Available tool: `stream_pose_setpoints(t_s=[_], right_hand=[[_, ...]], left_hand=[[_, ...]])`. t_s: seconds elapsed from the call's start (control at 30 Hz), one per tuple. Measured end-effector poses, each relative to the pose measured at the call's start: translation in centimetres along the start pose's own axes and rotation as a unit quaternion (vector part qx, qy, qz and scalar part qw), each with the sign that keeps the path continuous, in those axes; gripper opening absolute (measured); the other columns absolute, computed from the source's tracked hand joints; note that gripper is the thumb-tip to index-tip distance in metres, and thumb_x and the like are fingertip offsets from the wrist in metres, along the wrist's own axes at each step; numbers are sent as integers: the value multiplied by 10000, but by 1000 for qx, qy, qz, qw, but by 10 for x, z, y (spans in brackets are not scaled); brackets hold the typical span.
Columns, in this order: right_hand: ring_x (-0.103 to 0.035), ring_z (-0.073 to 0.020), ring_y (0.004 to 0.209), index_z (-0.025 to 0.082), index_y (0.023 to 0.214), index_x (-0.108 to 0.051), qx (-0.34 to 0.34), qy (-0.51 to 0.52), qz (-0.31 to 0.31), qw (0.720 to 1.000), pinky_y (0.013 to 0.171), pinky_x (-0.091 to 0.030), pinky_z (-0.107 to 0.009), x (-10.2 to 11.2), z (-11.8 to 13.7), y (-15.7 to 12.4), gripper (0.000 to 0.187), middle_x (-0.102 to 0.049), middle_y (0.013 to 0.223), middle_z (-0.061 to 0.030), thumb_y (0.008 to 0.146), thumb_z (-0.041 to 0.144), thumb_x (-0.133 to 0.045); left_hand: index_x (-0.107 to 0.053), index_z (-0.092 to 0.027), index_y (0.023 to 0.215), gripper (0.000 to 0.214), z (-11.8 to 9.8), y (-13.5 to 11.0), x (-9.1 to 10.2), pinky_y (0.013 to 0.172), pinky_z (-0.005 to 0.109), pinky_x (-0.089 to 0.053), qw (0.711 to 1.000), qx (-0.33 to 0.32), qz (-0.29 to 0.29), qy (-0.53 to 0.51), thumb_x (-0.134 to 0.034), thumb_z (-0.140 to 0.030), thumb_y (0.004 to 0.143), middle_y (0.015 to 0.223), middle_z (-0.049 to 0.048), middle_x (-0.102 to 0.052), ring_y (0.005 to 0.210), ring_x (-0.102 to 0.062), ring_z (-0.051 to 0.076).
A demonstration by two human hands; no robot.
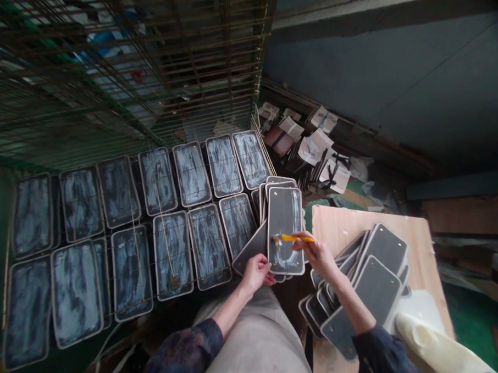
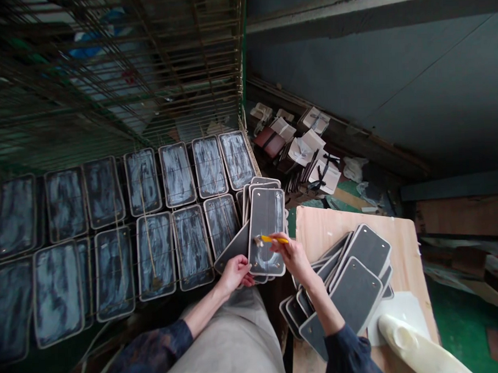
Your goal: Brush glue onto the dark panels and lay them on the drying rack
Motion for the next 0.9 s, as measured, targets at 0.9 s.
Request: stream_pose_setpoints(t_s=[0.9], right_hand=[[-646,-171,911,220,1108,-557,60,-116,152,980,773,-498,-247,-7,20,-19,234,-648,1019,-57,978,301,-380]], left_hand=[[-473,-176,810,363,0,1,4,368,210,-450,1000,1,0,-15,-648,-481,719,541,3,-618,434,-631,175]])
Point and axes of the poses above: each hand's wrist, its own y-axis towards the middle knuckle, its own x-axis out of the back of the hand, z = x × y, the point moved 1 cm from there along y, towards the middle knuckle
